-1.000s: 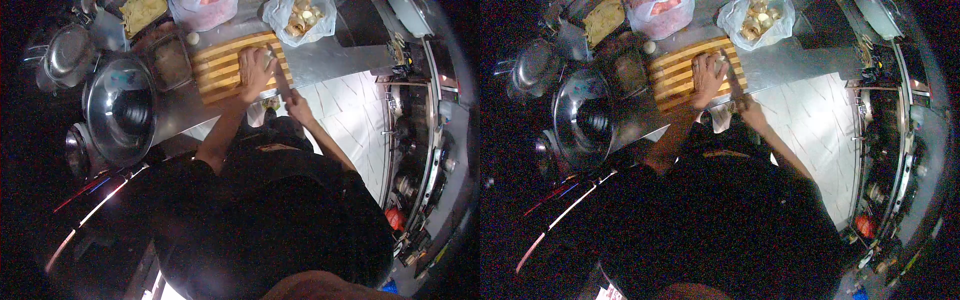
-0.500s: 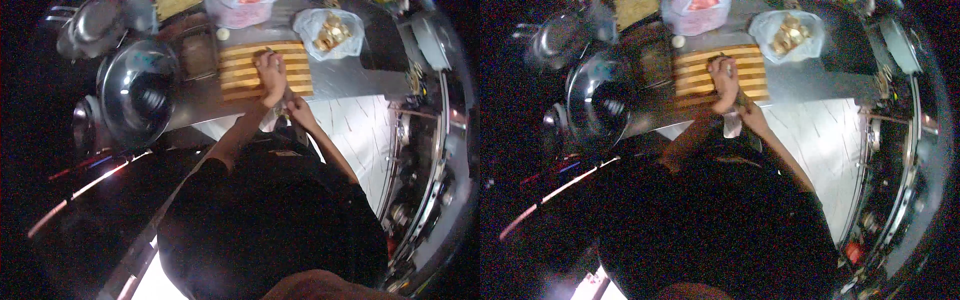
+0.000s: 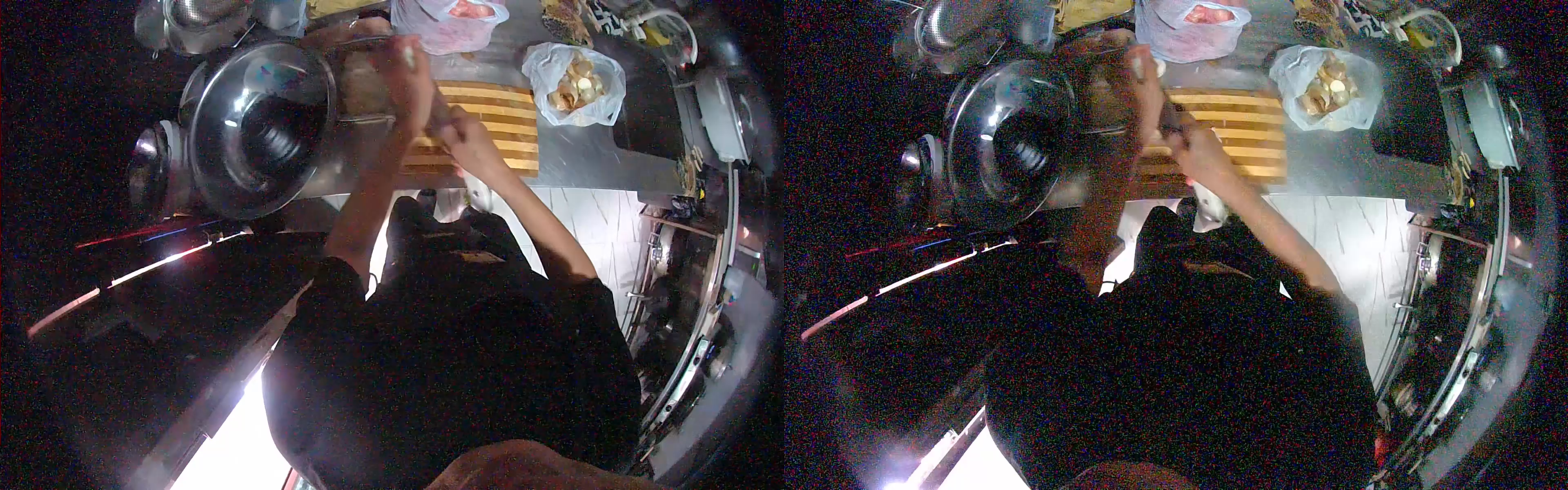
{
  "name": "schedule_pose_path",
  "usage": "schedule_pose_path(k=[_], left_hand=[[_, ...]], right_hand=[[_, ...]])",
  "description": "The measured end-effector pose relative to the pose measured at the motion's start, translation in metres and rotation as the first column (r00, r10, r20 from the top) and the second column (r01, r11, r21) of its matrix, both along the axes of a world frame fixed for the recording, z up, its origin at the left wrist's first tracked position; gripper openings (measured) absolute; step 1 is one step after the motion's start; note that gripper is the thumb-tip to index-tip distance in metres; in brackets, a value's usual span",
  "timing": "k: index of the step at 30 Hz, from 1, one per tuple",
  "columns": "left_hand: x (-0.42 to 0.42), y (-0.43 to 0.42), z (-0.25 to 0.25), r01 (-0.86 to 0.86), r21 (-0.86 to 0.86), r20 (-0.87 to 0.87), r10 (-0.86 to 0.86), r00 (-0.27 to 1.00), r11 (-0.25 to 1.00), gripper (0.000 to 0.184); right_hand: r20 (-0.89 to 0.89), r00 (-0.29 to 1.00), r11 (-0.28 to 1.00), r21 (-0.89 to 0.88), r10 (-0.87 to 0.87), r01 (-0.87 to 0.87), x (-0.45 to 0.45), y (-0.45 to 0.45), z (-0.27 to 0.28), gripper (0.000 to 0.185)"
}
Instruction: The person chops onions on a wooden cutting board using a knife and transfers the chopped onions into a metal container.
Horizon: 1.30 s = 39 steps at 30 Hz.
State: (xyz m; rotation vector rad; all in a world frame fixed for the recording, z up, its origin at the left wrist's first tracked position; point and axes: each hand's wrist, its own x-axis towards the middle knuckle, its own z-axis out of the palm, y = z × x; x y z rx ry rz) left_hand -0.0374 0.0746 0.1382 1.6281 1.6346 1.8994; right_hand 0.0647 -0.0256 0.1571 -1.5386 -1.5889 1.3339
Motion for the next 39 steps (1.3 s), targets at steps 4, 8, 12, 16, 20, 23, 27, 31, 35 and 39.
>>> schedule_pose_path(k=[4,8,12,16,20,23,27,31,35,39], left_hand=[[-0.059,0.049,-0.073,-0.182,-0.050,-0.317,0.157,0.935,0.982,0.018],[-0.077,0.041,-0.077,-0.120,-0.054,-0.245,0.103,0.964,0.991,0.022],[-0.076,0.033,-0.061,-0.021,-0.060,-0.302,0.002,0.953,0.998,0.023],[-0.085,0.050,-0.086,-0.157,-0.055,-0.390,0.124,0.913,0.986,0.023],[-0.096,0.063,-0.108,-0.163,-0.004,-0.462,0.143,0.875,0.987,0.022],[-0.085,0.053,-0.105,-0.326,0.027,-0.546,0.286,0.787,0.945,0.017],[-0.064,0.043,-0.049,-0.084,0.019,-0.574,0.080,0.815,0.996,0.010],[-0.023,0.038,-0.031,-0.072,-0.201,-0.846,-0.136,0.515,0.977,0.010],[-0.007,0.056,-0.057,-0.261,-0.468,-0.883,-0.434,0.179,0.845,0.011],[-0.017,0.078,-0.088,-0.279,-0.499,-0.859,-0.428,0.280,0.820,0.013]], right_hand=[[0.060,0.994,0.988,-0.135,0.087,-0.078,-0.029,0.052,-0.028,0.028],[0.094,0.985,0.982,-0.142,0.142,-0.128,-0.038,0.075,-0.040,0.028],[-0.075,0.985,0.954,-0.251,0.152,-0.166,-0.040,0.082,-0.034,0.019],[-0.078,0.993,0.924,-0.368,0.086,-0.109,-0.028,0.061,0.014,0.015],[-0.029,0.999,0.920,-0.389,0.037,-0.045,0.014,0.025,0.028,0.017],[0.261,0.965,0.992,0.123,-0.037,0.005,0.077,0.001,-0.030,0.017],[0.170,0.963,0.976,-0.037,-0.207,0.217,0.107,-0.037,-0.007,0.014],[0.229,0.949,0.947,-0.185,-0.219,0.263,0.118,-0.073,-0.015,0.012],[0.375,0.921,0.993,-0.077,0.109,-0.087,0.106,-0.097,-0.052,0.033],[0.138,0.967,0.970,-0.146,0.216,-0.195,0.073,-0.103,-0.097,0.038]])
